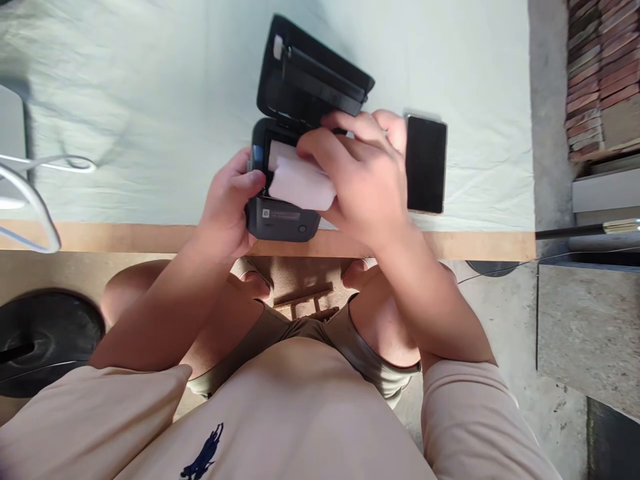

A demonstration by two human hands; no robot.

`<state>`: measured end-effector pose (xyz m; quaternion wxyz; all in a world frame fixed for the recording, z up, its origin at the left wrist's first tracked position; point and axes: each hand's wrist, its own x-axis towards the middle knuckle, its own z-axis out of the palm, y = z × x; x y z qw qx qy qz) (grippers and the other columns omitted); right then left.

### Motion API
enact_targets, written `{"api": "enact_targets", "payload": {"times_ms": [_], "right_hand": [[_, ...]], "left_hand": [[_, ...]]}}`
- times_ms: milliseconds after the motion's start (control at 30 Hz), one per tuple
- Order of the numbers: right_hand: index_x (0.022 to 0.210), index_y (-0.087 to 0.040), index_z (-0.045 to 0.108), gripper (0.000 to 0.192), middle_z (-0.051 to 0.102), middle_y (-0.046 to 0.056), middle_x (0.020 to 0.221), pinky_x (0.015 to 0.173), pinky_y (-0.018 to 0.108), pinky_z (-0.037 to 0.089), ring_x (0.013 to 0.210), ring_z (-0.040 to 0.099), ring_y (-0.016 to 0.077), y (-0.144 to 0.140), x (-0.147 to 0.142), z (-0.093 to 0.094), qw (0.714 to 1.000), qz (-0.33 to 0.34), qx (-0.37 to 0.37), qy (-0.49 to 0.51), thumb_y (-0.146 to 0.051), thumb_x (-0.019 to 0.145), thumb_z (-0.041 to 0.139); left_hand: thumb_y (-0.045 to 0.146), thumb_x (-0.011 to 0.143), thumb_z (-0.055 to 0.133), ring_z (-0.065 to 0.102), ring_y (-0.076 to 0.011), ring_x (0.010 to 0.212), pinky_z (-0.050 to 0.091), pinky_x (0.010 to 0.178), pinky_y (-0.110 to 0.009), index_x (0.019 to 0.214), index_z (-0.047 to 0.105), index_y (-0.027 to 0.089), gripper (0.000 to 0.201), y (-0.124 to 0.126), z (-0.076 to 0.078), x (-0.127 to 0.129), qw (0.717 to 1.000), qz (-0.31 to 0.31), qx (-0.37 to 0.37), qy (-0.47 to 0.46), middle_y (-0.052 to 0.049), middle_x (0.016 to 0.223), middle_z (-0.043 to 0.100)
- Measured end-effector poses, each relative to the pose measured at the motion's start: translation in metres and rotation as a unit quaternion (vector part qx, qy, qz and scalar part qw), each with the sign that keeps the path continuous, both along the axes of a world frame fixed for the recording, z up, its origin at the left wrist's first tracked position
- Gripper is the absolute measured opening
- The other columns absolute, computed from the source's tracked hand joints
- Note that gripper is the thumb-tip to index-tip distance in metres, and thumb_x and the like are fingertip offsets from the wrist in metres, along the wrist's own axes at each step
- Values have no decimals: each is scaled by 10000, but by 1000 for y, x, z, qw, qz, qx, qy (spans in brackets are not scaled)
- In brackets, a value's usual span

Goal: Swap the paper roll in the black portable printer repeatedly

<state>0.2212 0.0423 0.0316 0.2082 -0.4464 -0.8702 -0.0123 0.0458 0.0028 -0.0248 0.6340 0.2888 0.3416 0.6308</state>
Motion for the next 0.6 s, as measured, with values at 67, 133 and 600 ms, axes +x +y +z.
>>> {"api": "enact_targets", "payload": {"times_ms": [67, 133, 600], "right_hand": [[1087, -318, 710, 227, 786, 27, 1153, 1108, 490, 418, 1328, 635, 265, 0, 0, -4, 999, 27, -9, -15, -399, 1039, 504], [1078, -325, 740, 281, 765, 32, 1199, 1097, 501, 415, 1282, 630, 281, 0, -1, -7, 999, 24, -12, -18, -432, 1049, 481], [1063, -311, 692, 330, 771, 50, 1061, 1122, 499, 458, 1212, 679, 285, -9, -2, -12, 989, 114, -29, 88, -560, 977, 493]], "left_hand": [[239, 912, 704, 586, -174, 754, 465, 648, -287, 960, 745, 219, 66, -1, 2, 0, 1000, 4, 0, -1, -31, 860, 647], [277, 928, 717, 558, -162, 726, 456, 634, -278, 924, 735, 215, 65, -2, 5, 0, 1000, 4, -5, -5, -28, 829, 618], [211, 799, 786, 733, -241, 905, 557, 789, -339, 1002, 724, 258, 218, 2, 3, -12, 999, -30, -38, 18, -28, 943, 724]]}}
